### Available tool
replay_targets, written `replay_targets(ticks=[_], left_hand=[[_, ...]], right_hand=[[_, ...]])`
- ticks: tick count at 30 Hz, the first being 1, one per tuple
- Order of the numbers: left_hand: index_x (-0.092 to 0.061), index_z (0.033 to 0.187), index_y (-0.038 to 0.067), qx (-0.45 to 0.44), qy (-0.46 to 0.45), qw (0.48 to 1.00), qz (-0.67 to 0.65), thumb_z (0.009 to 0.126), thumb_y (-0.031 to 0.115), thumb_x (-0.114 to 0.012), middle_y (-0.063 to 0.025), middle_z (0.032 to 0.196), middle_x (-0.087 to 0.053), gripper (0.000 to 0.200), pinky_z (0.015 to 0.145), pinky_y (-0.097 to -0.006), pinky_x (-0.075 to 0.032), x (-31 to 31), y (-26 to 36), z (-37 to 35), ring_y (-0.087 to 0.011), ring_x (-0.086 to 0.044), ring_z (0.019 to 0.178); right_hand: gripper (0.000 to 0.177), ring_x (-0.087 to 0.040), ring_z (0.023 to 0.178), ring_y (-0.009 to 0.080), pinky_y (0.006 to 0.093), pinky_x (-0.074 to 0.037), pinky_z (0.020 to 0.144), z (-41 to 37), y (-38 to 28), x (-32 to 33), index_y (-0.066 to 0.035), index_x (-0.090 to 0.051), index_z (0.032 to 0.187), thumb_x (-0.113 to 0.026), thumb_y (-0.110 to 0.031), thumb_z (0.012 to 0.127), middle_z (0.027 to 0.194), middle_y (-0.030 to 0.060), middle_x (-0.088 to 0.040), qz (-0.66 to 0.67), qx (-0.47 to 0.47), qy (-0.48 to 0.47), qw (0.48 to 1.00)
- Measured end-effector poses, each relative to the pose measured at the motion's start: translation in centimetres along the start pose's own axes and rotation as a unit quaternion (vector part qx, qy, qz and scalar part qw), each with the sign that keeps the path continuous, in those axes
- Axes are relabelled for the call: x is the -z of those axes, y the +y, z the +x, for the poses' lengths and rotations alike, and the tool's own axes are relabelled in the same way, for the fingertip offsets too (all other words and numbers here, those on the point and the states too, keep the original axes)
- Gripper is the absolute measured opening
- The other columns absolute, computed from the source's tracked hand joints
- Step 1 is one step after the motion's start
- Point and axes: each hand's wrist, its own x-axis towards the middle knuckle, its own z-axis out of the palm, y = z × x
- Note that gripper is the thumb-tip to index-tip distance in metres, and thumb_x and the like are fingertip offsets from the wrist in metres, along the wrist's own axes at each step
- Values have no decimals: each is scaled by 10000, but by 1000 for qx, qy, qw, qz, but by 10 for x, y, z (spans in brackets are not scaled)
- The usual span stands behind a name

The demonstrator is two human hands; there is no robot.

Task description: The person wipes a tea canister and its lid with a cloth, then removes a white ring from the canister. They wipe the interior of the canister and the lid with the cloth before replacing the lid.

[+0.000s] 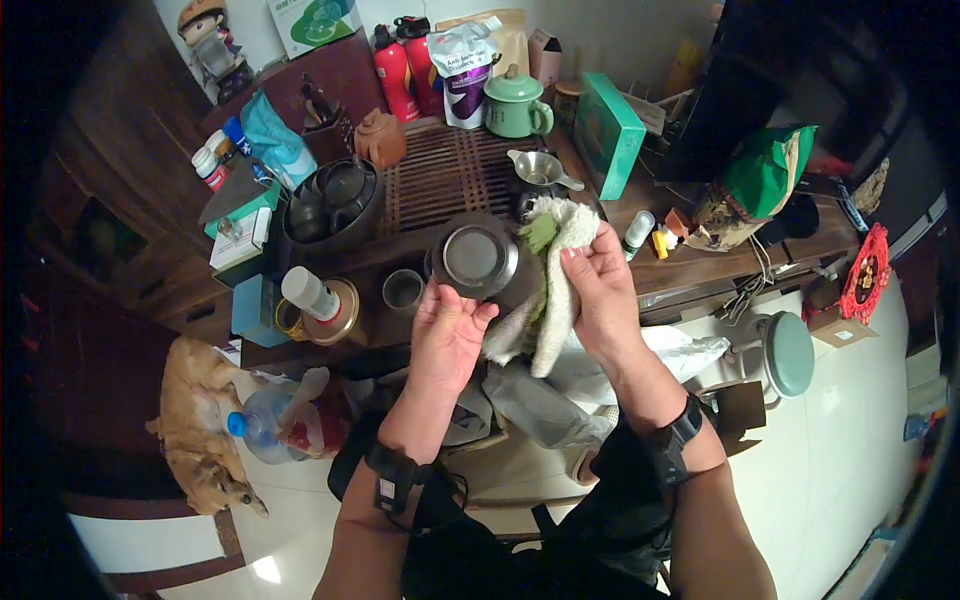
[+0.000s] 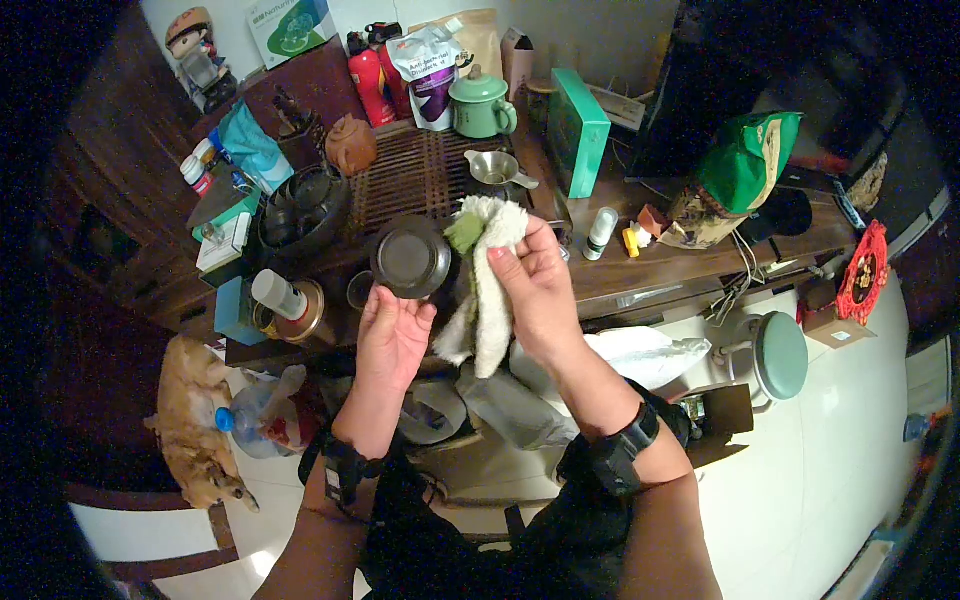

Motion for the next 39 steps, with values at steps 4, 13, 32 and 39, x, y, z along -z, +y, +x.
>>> replay_targets(ticks=[4, 13, 32, 39], left_hand=[[-507, 1130, 119, -37, -24, 997, 65, 946, 237, -568, -29, 1121, -602, 226, 855, -331, -512, -13, 2, 1, -149, -584, 1020], [-475, 995, 46, -73, -55, 960, 265, 949, 187, -573, -45, 962, -588, 177, 778, -295, -538, -18, -4, -13, -108, -580, 861], [-495, 1029, 53, -57, 12, 977, 205, 954, 246, -567, -34, 980, -601, 220, 713, -265, -534, -9, 2, -5, -97, -578, 835], [-489, 999, 52, -75, -14, 963, 258, 956, 194, -558, -25, 939, -563, 163, 742, -307, -557, -15, -2, -6, -95, -564, 829]], right_hand=[[321, -515, 1048, 203, 329, -406, 947, -17, 10, -8, -44, -495, 1124, -632, -13, 835, 1120, 99, -539, -259, 160, -34, 952], [218, -564, 901, 337, 370, -463, 789, -9, 4, -16, -59, -579, 959, -666, -28, 762, 964, 141, -567, -471, 251, -22, 845], [210, -574, 831, 349, 406, -481, 697, -17, 7, -24, -65, -622, 925, -675, -31, 725, 872, 138, -557, -527, 272, -82, 801], [256, -574, 804, 337, 403, -481, 692, -9, -5, -21, -47, -617, 940, -689, -23, 696, 864, 131, -566, -585, 287, -51, 757]])
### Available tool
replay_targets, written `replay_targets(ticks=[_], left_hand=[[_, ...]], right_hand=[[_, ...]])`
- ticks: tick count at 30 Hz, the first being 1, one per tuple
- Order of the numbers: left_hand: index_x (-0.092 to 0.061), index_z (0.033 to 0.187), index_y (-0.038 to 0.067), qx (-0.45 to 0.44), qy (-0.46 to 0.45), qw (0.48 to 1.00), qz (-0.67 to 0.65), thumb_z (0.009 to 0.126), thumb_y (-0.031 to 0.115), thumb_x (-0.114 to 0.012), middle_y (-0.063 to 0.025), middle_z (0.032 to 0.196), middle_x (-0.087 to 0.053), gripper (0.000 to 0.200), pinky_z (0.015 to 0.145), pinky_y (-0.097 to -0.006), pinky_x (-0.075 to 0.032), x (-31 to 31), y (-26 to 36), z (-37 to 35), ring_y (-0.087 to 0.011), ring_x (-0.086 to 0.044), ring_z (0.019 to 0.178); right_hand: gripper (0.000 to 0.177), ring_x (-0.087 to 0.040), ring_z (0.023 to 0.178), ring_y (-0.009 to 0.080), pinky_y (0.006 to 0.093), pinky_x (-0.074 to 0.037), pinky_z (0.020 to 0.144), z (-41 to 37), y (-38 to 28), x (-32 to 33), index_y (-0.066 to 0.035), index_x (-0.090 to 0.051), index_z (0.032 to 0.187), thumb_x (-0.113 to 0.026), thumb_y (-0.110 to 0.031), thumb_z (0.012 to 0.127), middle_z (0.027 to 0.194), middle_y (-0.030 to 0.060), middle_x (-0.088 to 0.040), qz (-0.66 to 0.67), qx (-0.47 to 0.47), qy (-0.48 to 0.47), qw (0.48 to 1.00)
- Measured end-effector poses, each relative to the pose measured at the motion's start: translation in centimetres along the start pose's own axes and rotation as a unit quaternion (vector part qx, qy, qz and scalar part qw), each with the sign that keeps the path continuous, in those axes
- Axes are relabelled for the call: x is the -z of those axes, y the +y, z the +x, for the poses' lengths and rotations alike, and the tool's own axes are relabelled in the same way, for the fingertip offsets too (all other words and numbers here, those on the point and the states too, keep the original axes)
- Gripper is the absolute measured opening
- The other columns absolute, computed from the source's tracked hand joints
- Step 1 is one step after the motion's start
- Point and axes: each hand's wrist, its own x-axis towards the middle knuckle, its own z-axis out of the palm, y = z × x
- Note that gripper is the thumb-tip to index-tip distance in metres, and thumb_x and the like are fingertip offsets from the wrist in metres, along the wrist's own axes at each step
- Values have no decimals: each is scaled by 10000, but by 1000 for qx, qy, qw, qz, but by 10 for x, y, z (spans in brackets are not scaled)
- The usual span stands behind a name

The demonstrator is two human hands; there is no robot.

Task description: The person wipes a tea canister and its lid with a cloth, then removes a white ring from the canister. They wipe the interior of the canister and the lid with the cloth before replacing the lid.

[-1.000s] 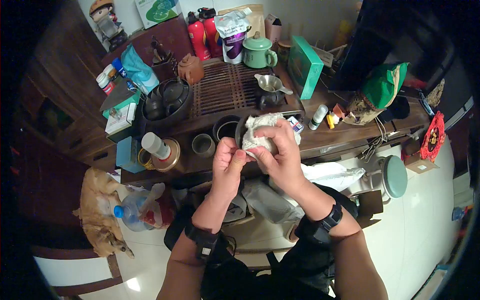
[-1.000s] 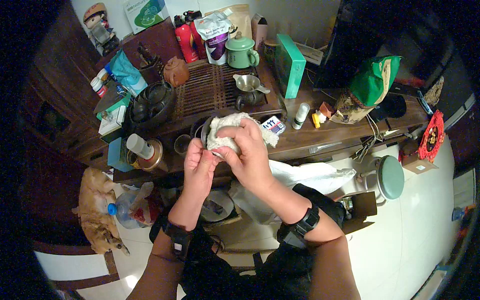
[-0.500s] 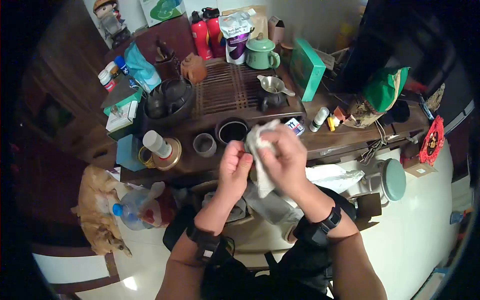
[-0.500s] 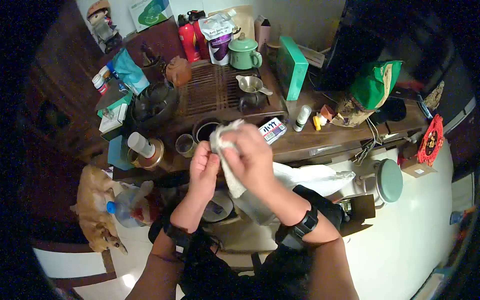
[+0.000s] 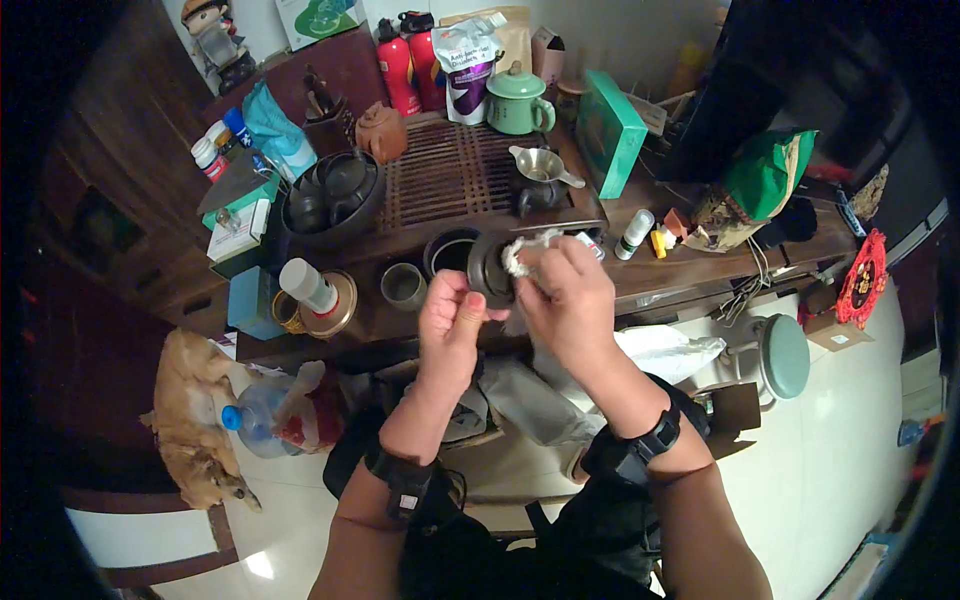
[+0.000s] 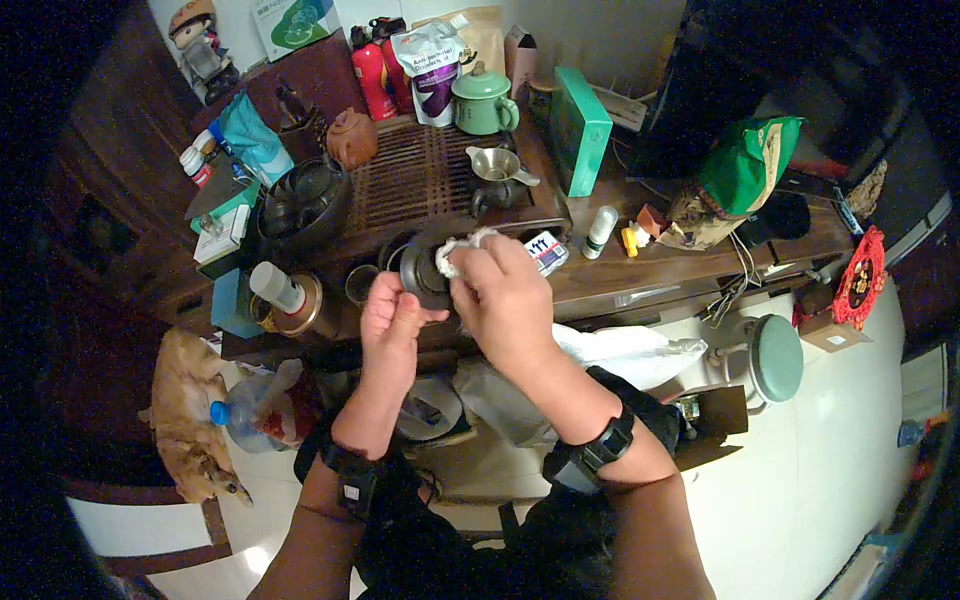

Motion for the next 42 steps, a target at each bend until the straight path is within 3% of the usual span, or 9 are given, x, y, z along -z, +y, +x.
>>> replay_targets(ticks=[5, 8, 11, 15, 17, 20, 31, 38, 42], left_hand=[[-500, 998, 57, 23, -5, 1000, -10, 960, 187, -552, -5, 922, -568, 145, 764, -269, -523, 9, -8, -3, -82, -558, 831], [-494, 1016, 55, 37, -15, 999, -19, 962, 187, -544, -12, 941, -565, 150, 771, -294, -537, 0, -10, -8, -89, -560, 842], [-492, 1019, 49, -3, 8, 1000, 1, 964, 199, -540, -26, 953, -567, 166, 767, -333, -564, 5, -4, 2, -99, -566, 843], [-468, 1090, 59, -10, 13, 995, -97, 942, 315, -568, -59, 1082, -597, 312, 817, -344, -540, 15, 16, 10, -156, -614, 959], [-459, 1134, 72, -3, 6, 993, -119, 927, 346, -572, -53, 1124, -599, 362, 815, -337, -529, 20, 18, 10, -174, -616, 1002], [-459, 1159, 88, -1, -8, 988, -157, 941, 333, -553, -39, 1125, -594, 341, 785, -327, -529, 25, 14, 11, -167, -613, 984], [-456, 1230, 93, 37, -34, 987, -153, 967, 342, -505, -49, 1192, -573, 365, 667, -286, -498, 18, 13, 4, -142, -584, 951], [-486, 1055, 2, 76, -134, 986, 66, 970, 81, -469, -48, 952, -565, 117, 623, -269, -517, 10, 19, 1, -113, -580, 714], [-508, 1014, 1, 96, -185, 947, 245, 934, 43, -528, -70, 913, -571, 93, 609, -266, -512, 8, 32, 1, -115, -584, 736]], right_hand=[[217, -599, 840, 335, 393, -495, 723, -4, -2, -2, -30, -629, 917, -698, -33, 711, 902, 134, -602, 174, -56, -65, 981], [225, -589, 800, 316, 396, -484, 696, -2, 5, -4, -44, -629, 912, -705, -38, 701, 884, 115, -580, 3, 5, 36, 999], [232, -580, 782, 313, 403, -479, 665, 0, 0, 1, -56, -630, 912, -708, -47, 693, 882, 108, -566, -63, -8, -16, 998], [231, -624, 776, 303, 349, -502, 698, -1, 7, 11, -50, -650, 953, -713, -70, 732, 858, 126, -625, 41, -108, -63, 991], [174, -614, 770, 116, 276, -499, 700, 1, 14, 10, 0, -644, 993, -663, -128, 876, 878, 41, -679, 266, -257, -32, 929], [199, -599, 802, 72, 236, -486, 734, 8, 17, 20, -27, -603, 1095, -548, -167, 965, 923, 28, -667, 518, -377, 4, 768], [370, -568, 1096, 157, 314, -469, 950, 8, 5, 5, -56, -456, 1332, -505, -100, 968, 1244, 71, -570, 668, -310, 49, 674], [435, -535, 1130, 227, 326, -394, 994, 4, 11, 10, -49, -575, 1243, -697, -124, 833, 1172, 100, -598, 280, -85, -80, 953], [293, -578, 1013, 172, 295, -446, 877, 8, 16, 18, -34, -637, 1106, -703, -131, 837, 1085, 98, -631, 259, -108, -194, 940]])
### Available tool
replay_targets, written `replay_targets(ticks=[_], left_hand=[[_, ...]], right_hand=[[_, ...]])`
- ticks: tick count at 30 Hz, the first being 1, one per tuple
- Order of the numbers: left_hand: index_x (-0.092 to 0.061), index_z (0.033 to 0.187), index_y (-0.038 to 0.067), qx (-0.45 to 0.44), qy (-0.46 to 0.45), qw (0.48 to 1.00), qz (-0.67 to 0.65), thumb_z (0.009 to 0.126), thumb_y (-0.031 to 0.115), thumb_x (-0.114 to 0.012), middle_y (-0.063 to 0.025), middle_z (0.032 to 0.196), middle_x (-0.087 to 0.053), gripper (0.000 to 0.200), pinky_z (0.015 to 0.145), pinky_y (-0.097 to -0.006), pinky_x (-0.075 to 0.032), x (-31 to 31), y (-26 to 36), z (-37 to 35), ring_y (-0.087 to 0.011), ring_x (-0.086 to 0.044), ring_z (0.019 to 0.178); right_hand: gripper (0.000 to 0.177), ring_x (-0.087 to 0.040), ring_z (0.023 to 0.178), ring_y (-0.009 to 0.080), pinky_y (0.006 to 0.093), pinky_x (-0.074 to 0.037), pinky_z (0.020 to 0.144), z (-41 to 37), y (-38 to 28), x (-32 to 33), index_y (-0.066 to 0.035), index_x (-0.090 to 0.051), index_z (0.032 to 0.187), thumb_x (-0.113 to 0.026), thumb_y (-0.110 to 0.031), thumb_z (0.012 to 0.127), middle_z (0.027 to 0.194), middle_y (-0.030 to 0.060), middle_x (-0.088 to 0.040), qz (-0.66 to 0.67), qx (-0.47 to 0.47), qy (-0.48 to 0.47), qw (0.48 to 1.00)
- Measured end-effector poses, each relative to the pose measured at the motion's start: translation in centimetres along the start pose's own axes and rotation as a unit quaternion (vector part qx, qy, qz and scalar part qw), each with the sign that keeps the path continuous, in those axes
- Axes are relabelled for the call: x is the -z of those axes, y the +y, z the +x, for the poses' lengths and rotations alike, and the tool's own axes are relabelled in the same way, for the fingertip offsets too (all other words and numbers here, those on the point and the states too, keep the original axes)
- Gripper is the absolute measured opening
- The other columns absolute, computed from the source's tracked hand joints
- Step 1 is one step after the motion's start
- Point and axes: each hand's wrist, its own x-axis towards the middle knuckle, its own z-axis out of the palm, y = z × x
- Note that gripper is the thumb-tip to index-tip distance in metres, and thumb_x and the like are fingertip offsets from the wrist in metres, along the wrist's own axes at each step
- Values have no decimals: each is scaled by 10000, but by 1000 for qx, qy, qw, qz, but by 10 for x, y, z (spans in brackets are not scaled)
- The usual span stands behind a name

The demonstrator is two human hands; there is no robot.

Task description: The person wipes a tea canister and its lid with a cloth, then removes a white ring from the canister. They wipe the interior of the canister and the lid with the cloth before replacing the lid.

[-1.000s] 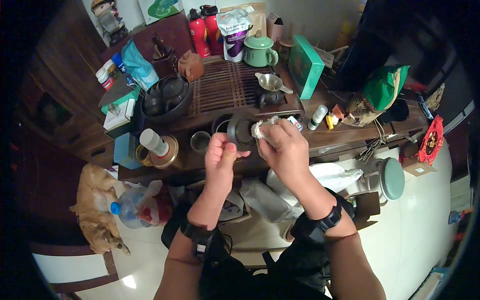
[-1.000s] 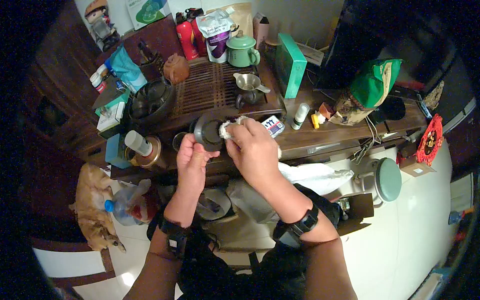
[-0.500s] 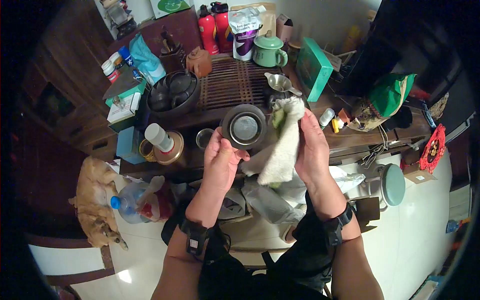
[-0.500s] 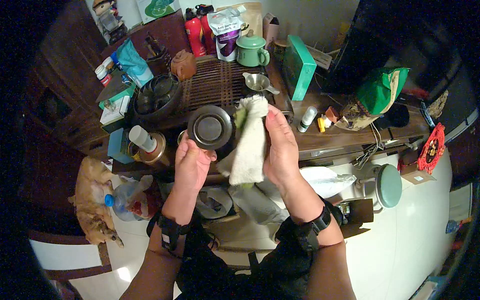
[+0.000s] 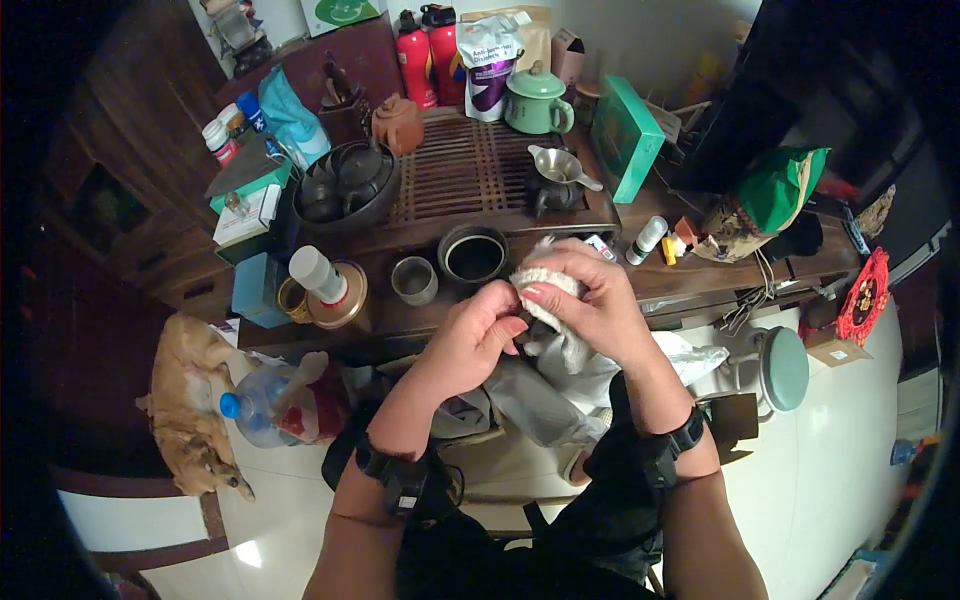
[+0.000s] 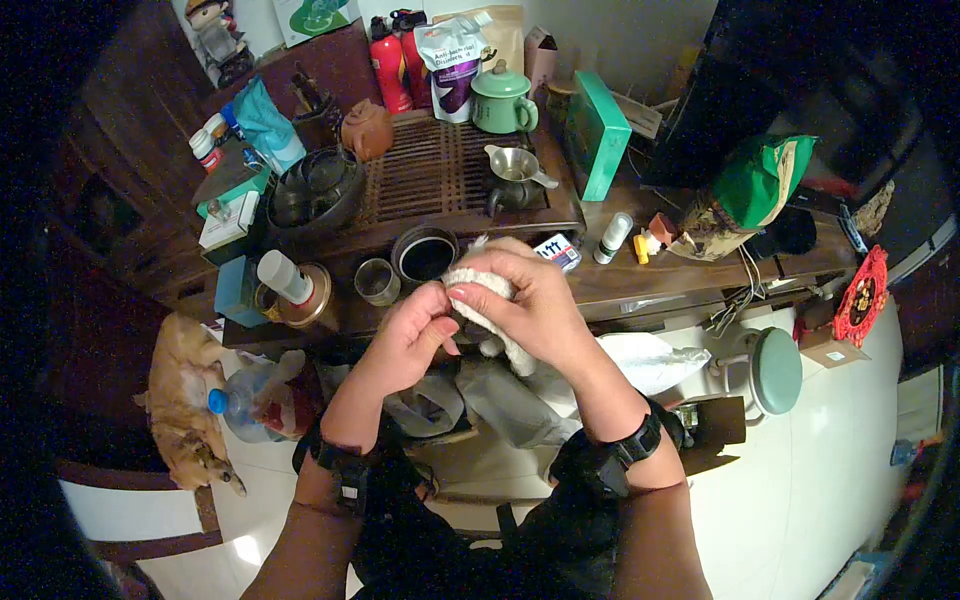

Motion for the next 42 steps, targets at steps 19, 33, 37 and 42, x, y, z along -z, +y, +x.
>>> replay_targets(ticks=[19, 33, 37, 42], left_hand=[[-488, 1086, 39, -99, 127, 948, -276, 937, 263, -593, -54, 1051, -594, 289, 883, -358, -504, -11, -18, 11, -142, -591, 952], [-478, 1161, 48, -30, 95, 909, -404, 946, 265, -568, -77, 1162, -578, 319, 909, -410, -515, -8, -18, 8, -194, -603, 1041], [-445, 1245, 70, -84, 152, 889, -425, 951, 269, -557, -72, 1267, -527, 373, 975, -419, -463, -20, -13, 13, -200, -547, 1140], [-510, 1158, 50, -40, 103, 943, -314, 966, 301, -532, -41, 1134, -586, 317, 898, -365, -501, 7, -24, 10, -144, -585, 1028]], right_hand=[[256, -616, 869, 106, 273, -531, 763, -2, 23, -34, -83, -530, 1183, -563, -197, 957, 1030, 20, -641, 512, -201, 139, 824], [287, -575, 934, 81, 224, -473, 820, 2, 23, -34, -57, -516, 1227, -564, -140, 956, 1069, 23, -622, 431, -129, 129, 884], [296, -558, 942, 84, 224, -467, 816, -4, 19, -60, -82, -448, 1255, -524, -137, 974, 1088, 21, -594, 462, -118, 183, 860], [270, -559, 923, 65, 218, -467, 796, 0, 29, -25, -49, -515, 1199, -577, -123, 946, 1055, 13, -618, 390, -132, 102, 905]])
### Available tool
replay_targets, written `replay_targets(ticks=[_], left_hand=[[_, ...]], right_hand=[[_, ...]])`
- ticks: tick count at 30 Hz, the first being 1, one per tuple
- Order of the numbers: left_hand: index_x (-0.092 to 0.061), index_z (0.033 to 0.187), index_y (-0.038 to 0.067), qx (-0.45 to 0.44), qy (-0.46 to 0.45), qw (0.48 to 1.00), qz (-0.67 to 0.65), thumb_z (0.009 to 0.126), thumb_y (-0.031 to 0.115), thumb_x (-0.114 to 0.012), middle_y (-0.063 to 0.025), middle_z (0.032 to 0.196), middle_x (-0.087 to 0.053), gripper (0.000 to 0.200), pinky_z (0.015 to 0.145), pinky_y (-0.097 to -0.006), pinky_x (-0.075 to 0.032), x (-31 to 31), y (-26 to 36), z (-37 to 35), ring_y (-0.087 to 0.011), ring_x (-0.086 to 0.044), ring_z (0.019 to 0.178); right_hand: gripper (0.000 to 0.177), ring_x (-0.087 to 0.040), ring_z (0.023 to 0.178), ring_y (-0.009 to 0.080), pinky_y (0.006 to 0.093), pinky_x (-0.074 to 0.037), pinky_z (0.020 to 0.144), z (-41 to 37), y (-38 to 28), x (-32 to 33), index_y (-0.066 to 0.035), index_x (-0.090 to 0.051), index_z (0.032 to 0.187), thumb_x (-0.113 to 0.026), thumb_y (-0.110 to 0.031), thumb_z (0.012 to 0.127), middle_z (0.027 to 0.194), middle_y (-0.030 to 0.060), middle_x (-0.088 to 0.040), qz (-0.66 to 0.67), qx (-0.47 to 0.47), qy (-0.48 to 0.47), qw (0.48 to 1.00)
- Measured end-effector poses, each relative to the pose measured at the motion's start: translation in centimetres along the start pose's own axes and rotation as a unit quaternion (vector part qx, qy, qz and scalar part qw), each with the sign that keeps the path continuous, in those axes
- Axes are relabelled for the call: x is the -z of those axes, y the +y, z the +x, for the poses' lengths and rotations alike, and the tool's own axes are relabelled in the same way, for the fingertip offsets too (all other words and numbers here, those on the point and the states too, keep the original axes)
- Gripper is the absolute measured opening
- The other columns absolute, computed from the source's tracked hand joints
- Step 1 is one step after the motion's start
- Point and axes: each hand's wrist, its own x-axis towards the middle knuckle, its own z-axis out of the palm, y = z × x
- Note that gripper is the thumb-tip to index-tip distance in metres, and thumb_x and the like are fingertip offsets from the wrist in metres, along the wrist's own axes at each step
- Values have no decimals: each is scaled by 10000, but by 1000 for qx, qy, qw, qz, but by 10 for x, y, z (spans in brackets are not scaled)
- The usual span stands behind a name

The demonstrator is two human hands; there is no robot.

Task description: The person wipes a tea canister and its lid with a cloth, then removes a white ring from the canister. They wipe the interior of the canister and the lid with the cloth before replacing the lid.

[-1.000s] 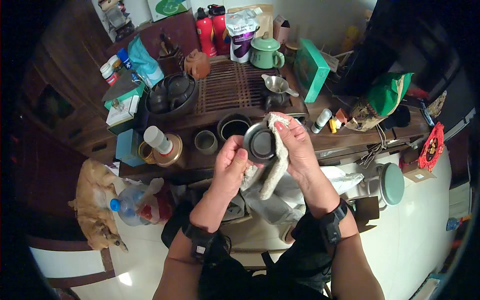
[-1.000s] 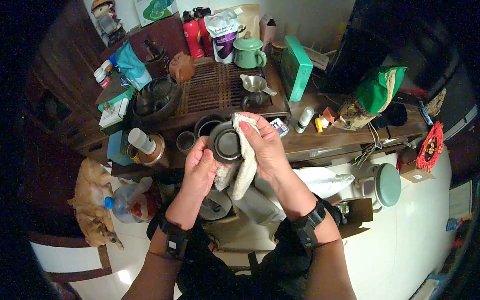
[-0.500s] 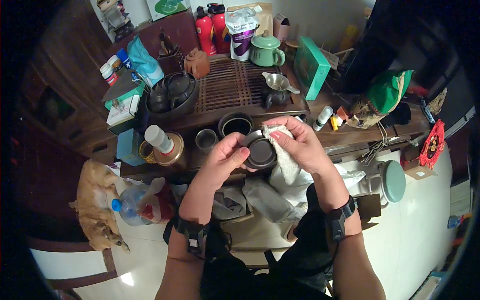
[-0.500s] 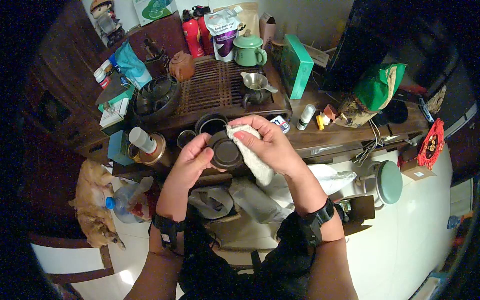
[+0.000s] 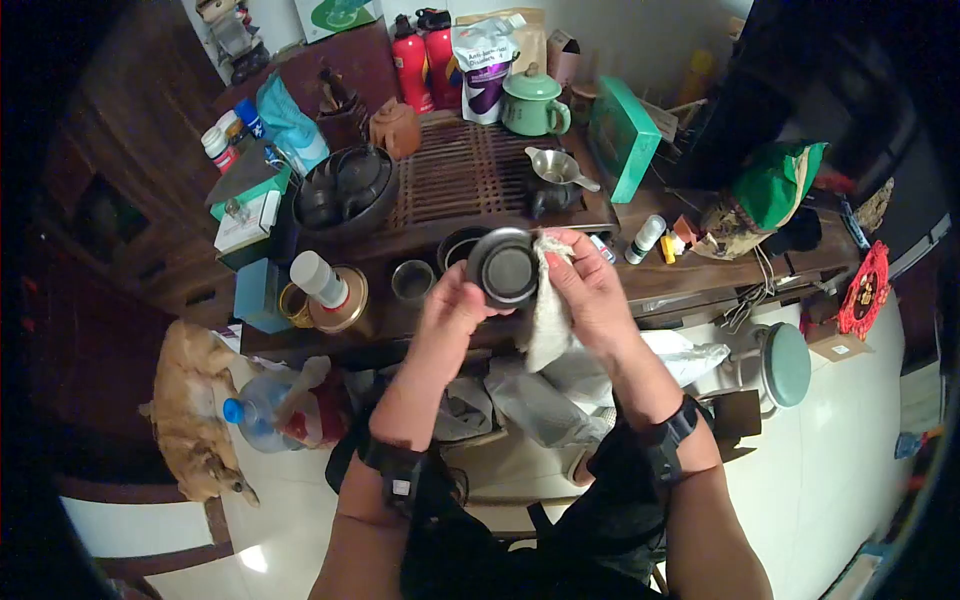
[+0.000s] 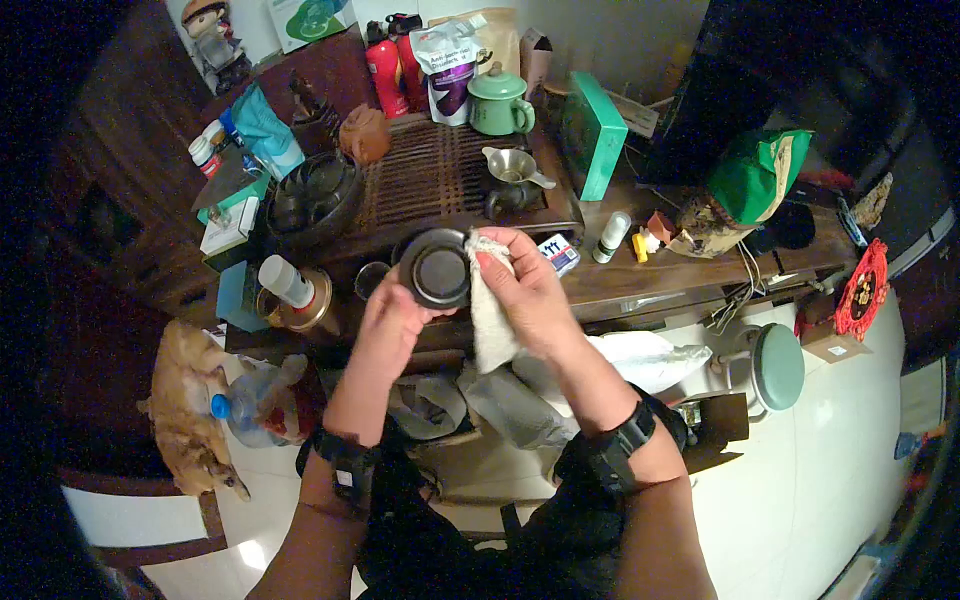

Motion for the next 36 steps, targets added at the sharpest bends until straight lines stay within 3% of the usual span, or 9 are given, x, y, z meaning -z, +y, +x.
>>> replay_targets(ticks=[4, 11, 13, 15, 23, 29, 32, 35, 36], left_hand=[[-532, 1108, 54, 94, -58, 994, 23, 967, 314, -528, -49, 1113, -600, 296, 863, -368, -514, 13, 19, 2, -143, -597, 1009], [-508, 1160, 79, 30, 37, 987, -156, 966, 298, -524, -57, 1160, -607, 293, 854, -388, -519, -16, -6, -3, -184, -609, 1031], [-510, 1180, 88, 17, 51, 977, -205, 965, 298, -522, -62, 1185, -602, 301, 901, -382, -496, -13, -15, -5, -186, -591, 1068], [-531, 1205, 97, -21, 63, 979, -191, 967, 303, -513, -67, 1233, -584, 316, 974, -399, -446, -8, -18, -1, -203, -556, 1134], [-502, 1269, 98, -51, 27, 975, -215, 973, 258, -504, -82, 1307, -537, 337, 1053, -419, -391, -14, 3, -3, -236, -509, 1217], [-439, 1323, 98, -56, 19, 986, -155, 973, 213, -502, -92, 1336, -515, 374, 1069, -459, -385, -8, 1, -4, -267, -506, 1236], [-479, 1222, 97, -55, 14, 992, -116, 965, 194, -532, -55, 1207, -586, 280, 1000, -408, -444, -13, 0, -5, -198, -567, 1138], [-504, 1125, 86, -41, 41, 993, -101, 945, 199, -582, -8, 1021, -622, 226, 851, -293, -491, -22, -10, -6, -97, -591, 950], [-502, 1123, 80, -42, 34, 993, -104, 946, 200, -580, -17, 1027, -620, 228, 835, -289, -490, -22, -12, -6, -101, -590, 936]], right_hand=[[272, -563, 919, 62, 221, -469, 811, -3, -16, 4, -48, -530, 1196, -586, -129, 943, 1049, 14, -623, -59, -38, -60, 996], [304, -512, 1019, 92, 236, -437, 882, -5, 16, -22, -74, -418, 1262, -511, -157, 985, 1148, 38, -549, 9, 77, 52, 996], [328, -488, 1004, 94, 240, -429, 879, -10, 28, -27, -75, -378, 1270, -515, -121, 975, 1127, 35, -514, 38, 52, 72, 995], [363, -477, 978, 92, 238, -425, 866, -20, 41, -35, -68, -352, 1259, -543, -85, 950, 1088, 37, -492, -79, 51, 71, 993], [391, -521, 945, 113, 254, -451, 824, -14, 30, -22, -53, -418, 1144, -627, 48, 829, 1030, 39, -520, -154, 135, 47, 978], [196, -570, 836, 63, 201, -473, 712, -10, 1, -19, -64, -469, 1116, -561, -66, 943, 976, 22, -621, 26, 104, 98, 989], [225, -573, 951, 103, 246, -477, 797, -14, -5, -24, -57, -494, 1138, -580, -83, 932, 1077, 68, -609, 34, 175, 74, 981], [254, -532, 1117, 188, 322, -434, 934, -12, 7, -18, -54, -543, 1137, -621, -97, 898, 1198, 143, -566, -184, 275, 72, 941], [271, -463, 1236, 295, 390, -353, 1028, -16, 2, -19, -52, -594, 1101, -664, -111, 846, 1275, 206, -508, -353, 281, 69, 890]])
